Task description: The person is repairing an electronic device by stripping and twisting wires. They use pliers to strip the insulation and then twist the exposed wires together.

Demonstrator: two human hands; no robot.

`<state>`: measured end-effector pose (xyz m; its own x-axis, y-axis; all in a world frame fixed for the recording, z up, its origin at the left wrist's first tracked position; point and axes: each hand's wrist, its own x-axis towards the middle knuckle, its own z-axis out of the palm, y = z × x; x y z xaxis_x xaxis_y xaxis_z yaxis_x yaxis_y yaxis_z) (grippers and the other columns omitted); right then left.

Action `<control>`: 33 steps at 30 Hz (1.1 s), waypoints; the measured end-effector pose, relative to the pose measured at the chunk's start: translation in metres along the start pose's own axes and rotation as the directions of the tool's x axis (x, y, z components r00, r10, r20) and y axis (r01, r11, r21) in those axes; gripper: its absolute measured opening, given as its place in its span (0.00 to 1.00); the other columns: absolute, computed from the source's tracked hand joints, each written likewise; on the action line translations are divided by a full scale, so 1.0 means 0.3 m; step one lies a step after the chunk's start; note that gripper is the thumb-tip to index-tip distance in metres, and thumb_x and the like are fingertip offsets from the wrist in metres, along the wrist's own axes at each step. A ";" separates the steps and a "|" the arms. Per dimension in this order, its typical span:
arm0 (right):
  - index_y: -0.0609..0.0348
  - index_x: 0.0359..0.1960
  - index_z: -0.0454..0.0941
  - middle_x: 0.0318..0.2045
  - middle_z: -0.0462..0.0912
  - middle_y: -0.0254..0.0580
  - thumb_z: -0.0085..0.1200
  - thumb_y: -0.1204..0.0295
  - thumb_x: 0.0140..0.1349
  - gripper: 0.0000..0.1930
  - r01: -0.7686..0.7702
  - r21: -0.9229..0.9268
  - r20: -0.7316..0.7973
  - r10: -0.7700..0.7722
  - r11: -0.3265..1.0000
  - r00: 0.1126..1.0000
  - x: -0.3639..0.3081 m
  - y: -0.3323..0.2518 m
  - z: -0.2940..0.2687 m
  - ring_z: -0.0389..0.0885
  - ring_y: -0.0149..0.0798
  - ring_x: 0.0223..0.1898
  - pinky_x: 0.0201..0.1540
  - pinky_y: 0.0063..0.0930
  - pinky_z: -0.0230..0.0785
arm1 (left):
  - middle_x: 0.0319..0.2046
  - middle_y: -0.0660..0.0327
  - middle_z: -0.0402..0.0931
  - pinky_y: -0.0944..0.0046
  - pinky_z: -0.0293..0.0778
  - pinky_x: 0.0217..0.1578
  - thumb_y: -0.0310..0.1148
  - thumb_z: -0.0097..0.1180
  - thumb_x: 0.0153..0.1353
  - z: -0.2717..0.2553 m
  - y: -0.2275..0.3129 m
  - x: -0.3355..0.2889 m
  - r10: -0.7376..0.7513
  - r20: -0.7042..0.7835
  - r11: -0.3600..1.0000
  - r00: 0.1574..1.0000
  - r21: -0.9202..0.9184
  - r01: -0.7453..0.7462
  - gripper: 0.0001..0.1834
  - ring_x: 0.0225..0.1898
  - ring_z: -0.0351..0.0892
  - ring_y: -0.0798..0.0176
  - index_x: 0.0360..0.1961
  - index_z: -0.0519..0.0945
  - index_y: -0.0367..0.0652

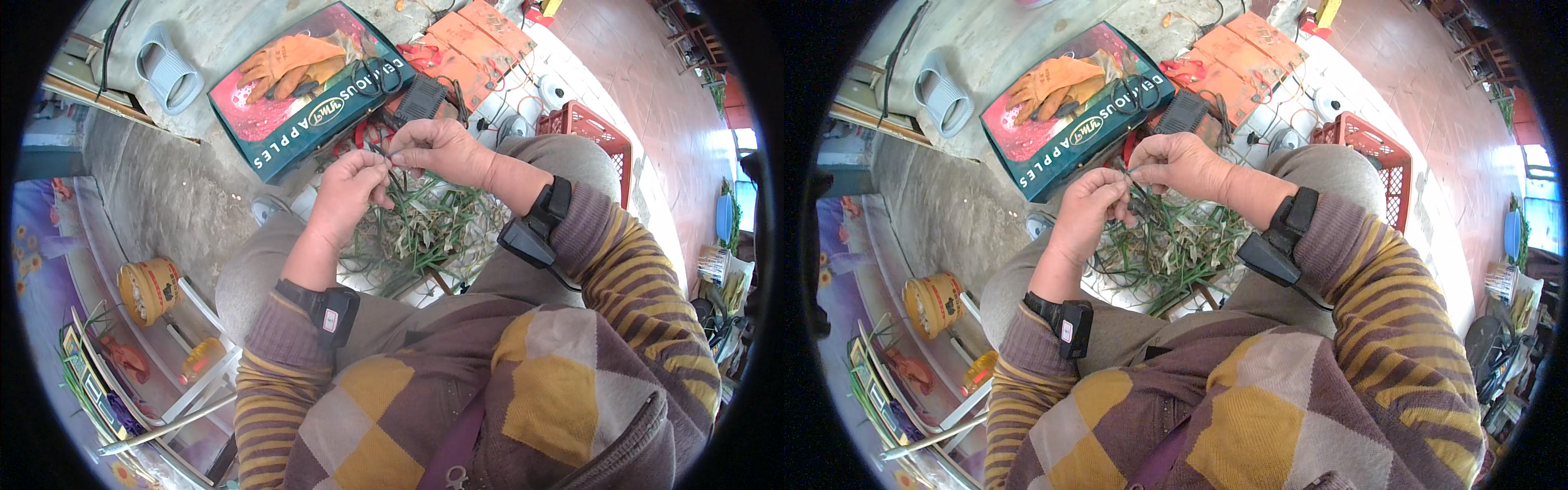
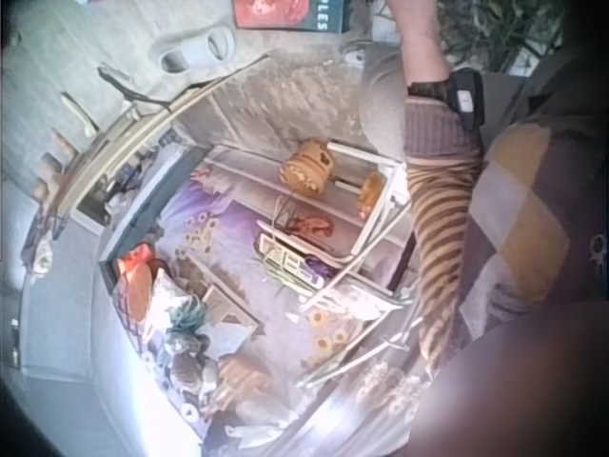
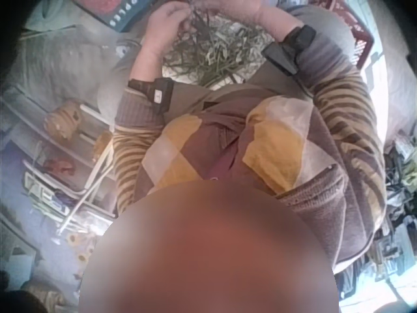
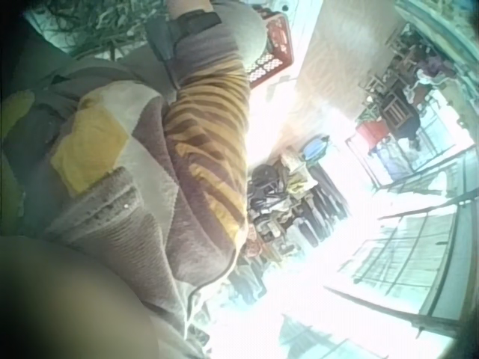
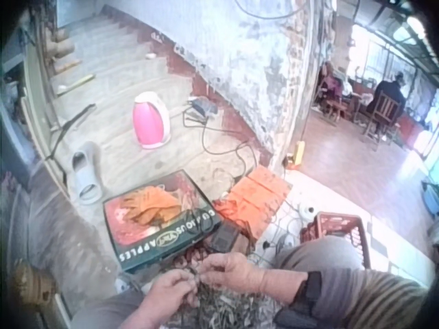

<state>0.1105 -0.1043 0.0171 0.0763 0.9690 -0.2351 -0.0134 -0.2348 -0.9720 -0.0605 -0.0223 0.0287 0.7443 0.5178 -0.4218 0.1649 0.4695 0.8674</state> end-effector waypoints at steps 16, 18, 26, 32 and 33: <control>0.63 0.33 0.75 0.27 0.79 0.37 0.52 0.73 0.60 0.05 0.019 0.424 -0.142 0.045 0.905 0.989 0.027 -0.119 0.004 0.77 0.28 0.26 0.30 0.20 0.70 | 0.34 0.57 0.72 0.67 0.71 0.34 0.21 0.56 0.50 0.014 0.061 0.035 0.755 -0.022 0.473 0.656 0.711 -0.521 0.09 0.33 0.74 0.62 0.34 0.78 0.38; 0.63 0.34 0.75 0.27 0.79 0.38 0.52 0.73 0.60 0.05 0.018 0.432 -0.126 0.041 0.902 0.991 0.030 -0.120 0.000 0.77 0.28 0.26 0.30 0.20 0.70 | 0.34 0.57 0.72 0.67 0.71 0.33 0.22 0.58 0.49 0.020 0.061 0.040 0.801 0.029 0.374 0.598 0.755 -0.538 0.09 0.33 0.74 0.62 0.34 0.79 0.37; 0.62 0.34 0.75 0.26 0.78 0.36 0.53 0.74 0.59 0.05 0.031 0.518 -0.125 0.040 0.855 0.991 0.039 -0.121 0.005 0.77 0.27 0.26 0.29 0.20 0.72 | 0.29 0.55 0.76 0.66 0.72 0.32 0.25 0.60 0.51 0.049 0.034 0.056 0.824 -0.046 0.428 0.565 0.703 -0.568 0.08 0.28 0.76 0.59 0.33 0.79 0.37; 0.61 0.33 0.75 0.28 0.78 0.35 0.54 0.75 0.58 0.04 0.036 0.611 -0.132 0.058 0.791 0.990 0.048 -0.122 0.013 0.76 0.26 0.25 0.29 0.19 0.72 | 0.30 0.58 0.76 0.68 0.78 0.33 0.27 0.51 0.61 0.088 0.018 0.082 0.505 -0.335 0.854 0.795 0.064 -0.516 0.07 0.30 0.78 0.67 0.35 0.75 0.33; 0.62 0.34 0.75 0.28 0.78 0.36 0.53 0.74 0.59 0.04 0.050 0.613 -0.162 0.063 0.788 0.985 0.052 -0.121 0.015 0.76 0.26 0.25 0.29 0.19 0.72 | 0.30 0.57 0.76 0.66 0.79 0.33 0.29 0.49 0.63 0.084 0.025 0.079 0.447 -0.311 0.887 0.838 0.032 -0.461 0.08 0.31 0.78 0.66 0.36 0.74 0.34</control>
<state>0.1076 -0.0803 0.0487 0.2354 0.9269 -0.2923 -0.6180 -0.0894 -0.7811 -0.0252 -0.0246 0.0317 0.4964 0.8668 -0.0477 -0.1768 0.1547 0.9720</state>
